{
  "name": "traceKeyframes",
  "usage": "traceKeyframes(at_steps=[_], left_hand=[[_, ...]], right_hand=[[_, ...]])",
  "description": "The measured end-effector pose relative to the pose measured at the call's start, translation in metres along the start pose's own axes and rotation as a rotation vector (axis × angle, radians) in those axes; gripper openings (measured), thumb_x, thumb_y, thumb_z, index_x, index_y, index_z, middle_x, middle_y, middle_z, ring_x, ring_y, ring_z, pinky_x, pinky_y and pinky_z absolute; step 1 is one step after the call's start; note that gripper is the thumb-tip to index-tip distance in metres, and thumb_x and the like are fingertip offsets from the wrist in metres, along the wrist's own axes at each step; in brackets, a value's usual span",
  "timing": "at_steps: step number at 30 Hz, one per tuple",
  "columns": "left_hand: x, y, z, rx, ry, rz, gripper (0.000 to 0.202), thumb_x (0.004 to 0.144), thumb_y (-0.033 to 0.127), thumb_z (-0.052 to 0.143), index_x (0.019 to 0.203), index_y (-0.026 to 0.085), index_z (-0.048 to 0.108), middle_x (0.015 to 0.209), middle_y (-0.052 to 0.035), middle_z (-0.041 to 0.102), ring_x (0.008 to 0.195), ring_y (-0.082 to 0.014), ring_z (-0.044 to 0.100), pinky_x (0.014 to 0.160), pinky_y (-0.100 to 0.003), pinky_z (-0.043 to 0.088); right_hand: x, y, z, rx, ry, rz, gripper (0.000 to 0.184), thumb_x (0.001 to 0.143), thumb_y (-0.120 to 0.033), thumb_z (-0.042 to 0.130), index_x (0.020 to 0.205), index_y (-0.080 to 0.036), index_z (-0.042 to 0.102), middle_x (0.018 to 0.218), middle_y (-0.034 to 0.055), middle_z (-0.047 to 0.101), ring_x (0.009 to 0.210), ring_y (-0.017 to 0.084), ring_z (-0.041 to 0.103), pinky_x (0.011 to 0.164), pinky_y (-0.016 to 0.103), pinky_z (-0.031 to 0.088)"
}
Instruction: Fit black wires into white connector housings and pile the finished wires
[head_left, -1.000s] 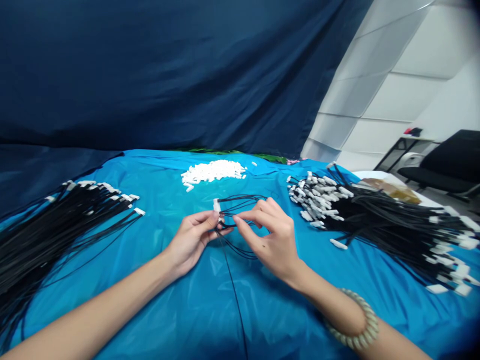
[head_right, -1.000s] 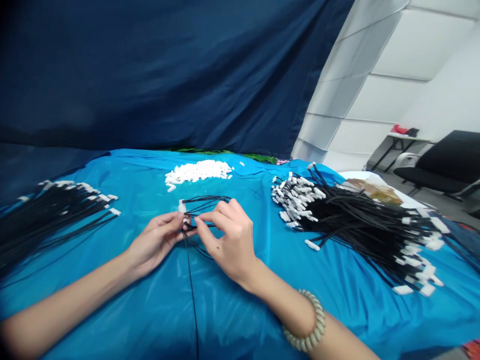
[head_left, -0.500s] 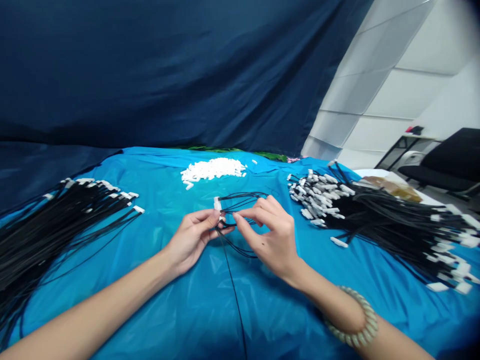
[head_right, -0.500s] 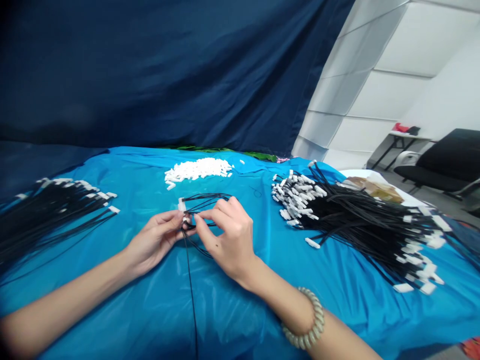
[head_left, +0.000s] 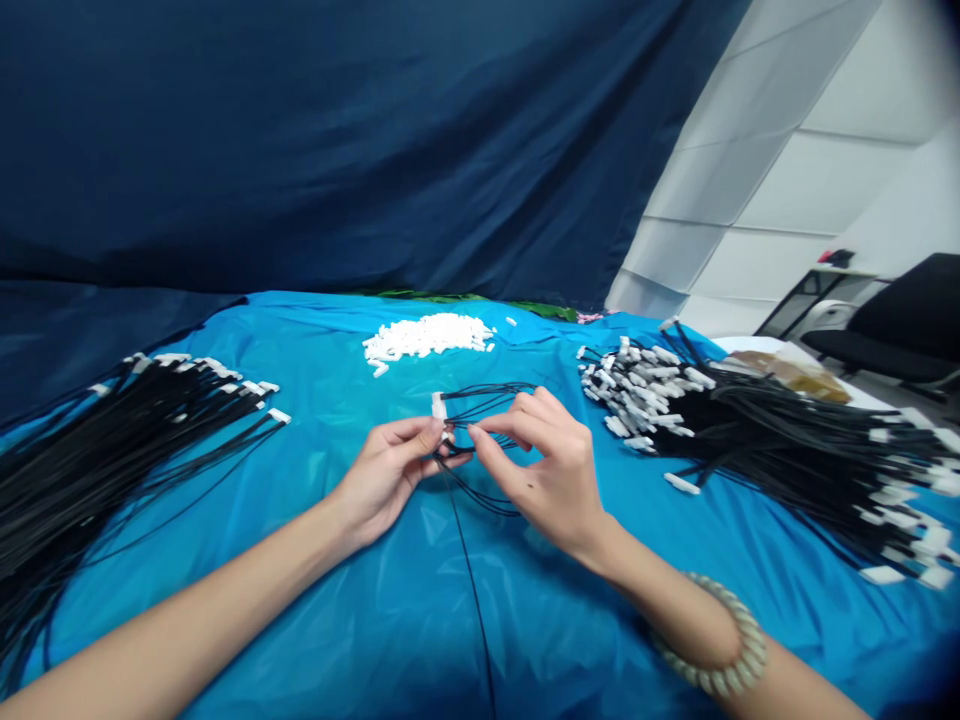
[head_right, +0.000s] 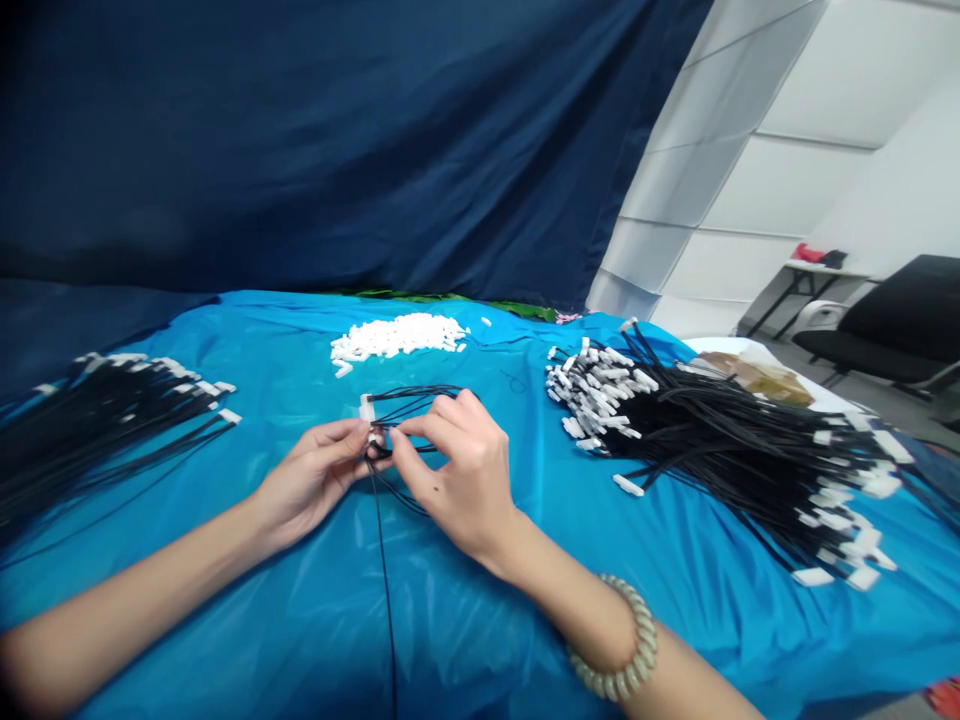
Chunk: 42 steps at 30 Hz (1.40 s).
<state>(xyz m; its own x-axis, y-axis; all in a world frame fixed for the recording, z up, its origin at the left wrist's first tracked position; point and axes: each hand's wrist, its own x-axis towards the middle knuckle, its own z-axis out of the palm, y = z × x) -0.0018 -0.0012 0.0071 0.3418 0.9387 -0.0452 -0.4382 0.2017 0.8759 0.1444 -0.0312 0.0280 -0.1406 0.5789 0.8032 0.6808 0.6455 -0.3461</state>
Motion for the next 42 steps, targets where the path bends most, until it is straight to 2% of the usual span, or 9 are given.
traceKeyframes(at_steps=[14,17,21,25,28,31,34,37,42], left_hand=[[0.000,-0.004,-0.002,0.020,0.002,-0.017,0.010,0.064,0.020,0.064,0.066,0.010,0.065,0.066,-0.0043,0.061,0.068,-0.0130,0.055,0.070,-0.029,0.048],[0.002,-0.004,-0.003,-0.001,0.019,-0.005,0.010,0.064,0.019,0.064,0.066,0.009,0.064,0.066,-0.0045,0.061,0.068,-0.0134,0.056,0.071,-0.030,0.048],[0.007,-0.002,-0.008,-0.048,0.101,0.016,0.006,0.064,0.012,0.062,0.069,0.010,0.064,0.065,-0.0038,0.061,0.065,-0.0120,0.057,0.072,-0.028,0.048],[0.011,0.001,-0.013,-0.090,0.196,0.038,0.007,0.069,0.010,0.056,0.066,0.010,0.062,0.062,-0.0031,0.059,0.060,-0.0101,0.056,0.073,-0.029,0.049],[0.013,0.003,-0.013,-0.099,0.231,0.076,0.010,0.072,0.009,0.053,0.066,0.009,0.062,0.063,-0.0039,0.059,0.061,-0.0105,0.056,0.075,-0.033,0.049],[0.013,0.003,-0.013,-0.101,0.251,0.090,0.010,0.072,0.008,0.053,0.066,0.008,0.062,0.062,-0.0037,0.058,0.061,-0.0107,0.056,0.075,-0.034,0.050],[0.012,0.003,-0.011,-0.088,0.238,0.084,0.010,0.071,0.009,0.054,0.066,0.008,0.062,0.062,-0.0039,0.058,0.062,-0.0119,0.057,0.074,-0.032,0.050],[0.010,0.001,-0.010,-0.070,0.204,0.076,0.008,0.069,0.012,0.057,0.065,0.008,0.063,0.062,-0.0039,0.059,0.062,-0.0120,0.057,0.075,-0.033,0.049],[0.007,-0.002,-0.007,-0.036,0.114,0.074,0.007,0.065,0.016,0.063,0.065,0.009,0.064,0.064,-0.0037,0.061,0.064,-0.0117,0.055,0.079,-0.035,0.047]], right_hand=[[-0.002,0.002,0.003,-0.038,-0.071,-0.017,0.017,0.078,-0.020,0.049,0.067,-0.016,0.060,0.054,0.0006,0.047,0.056,0.012,0.038,0.054,0.027,0.032],[-0.002,0.004,0.002,-0.089,-0.070,-0.054,0.014,0.079,-0.020,0.049,0.078,-0.017,0.062,0.064,0.0028,0.053,0.064,0.014,0.042,0.060,0.028,0.037],[-0.006,0.007,-0.001,-0.181,-0.136,-0.304,0.026,0.076,-0.019,0.052,0.100,-0.029,0.057,0.110,0.0036,0.051,0.105,0.024,0.038,0.085,0.043,0.032],[-0.009,0.012,0.000,0.019,-0.455,-0.571,0.021,0.081,-0.013,0.045,0.091,-0.025,0.059,0.106,0.0000,0.057,0.113,0.020,0.038,0.098,0.048,0.020],[-0.004,0.021,-0.004,0.396,-0.480,-0.325,0.019,0.082,-0.013,0.043,0.089,-0.018,0.060,0.092,0.0040,0.063,0.094,0.014,0.053,0.089,0.035,0.040],[0.008,0.030,-0.014,0.699,-0.110,0.203,0.017,0.081,-0.019,0.046,0.080,-0.019,0.062,0.075,0.0017,0.062,0.075,0.013,0.057,0.071,0.029,0.049],[0.017,0.034,-0.024,0.838,0.215,0.471,0.016,0.080,-0.025,0.048,0.084,-0.021,0.062,0.061,-0.0028,0.052,0.050,0.006,0.049,0.049,0.022,0.045],[0.019,0.026,-0.027,0.666,0.287,0.452,0.017,0.077,-0.026,0.053,0.091,-0.021,0.062,0.059,-0.0033,0.052,0.042,0.004,0.041,0.039,0.018,0.034],[0.008,0.007,-0.015,0.283,-0.059,0.163,0.008,0.072,-0.019,0.057,0.071,-0.017,0.065,0.057,-0.0009,0.058,0.048,0.008,0.046,0.045,0.021,0.036]])
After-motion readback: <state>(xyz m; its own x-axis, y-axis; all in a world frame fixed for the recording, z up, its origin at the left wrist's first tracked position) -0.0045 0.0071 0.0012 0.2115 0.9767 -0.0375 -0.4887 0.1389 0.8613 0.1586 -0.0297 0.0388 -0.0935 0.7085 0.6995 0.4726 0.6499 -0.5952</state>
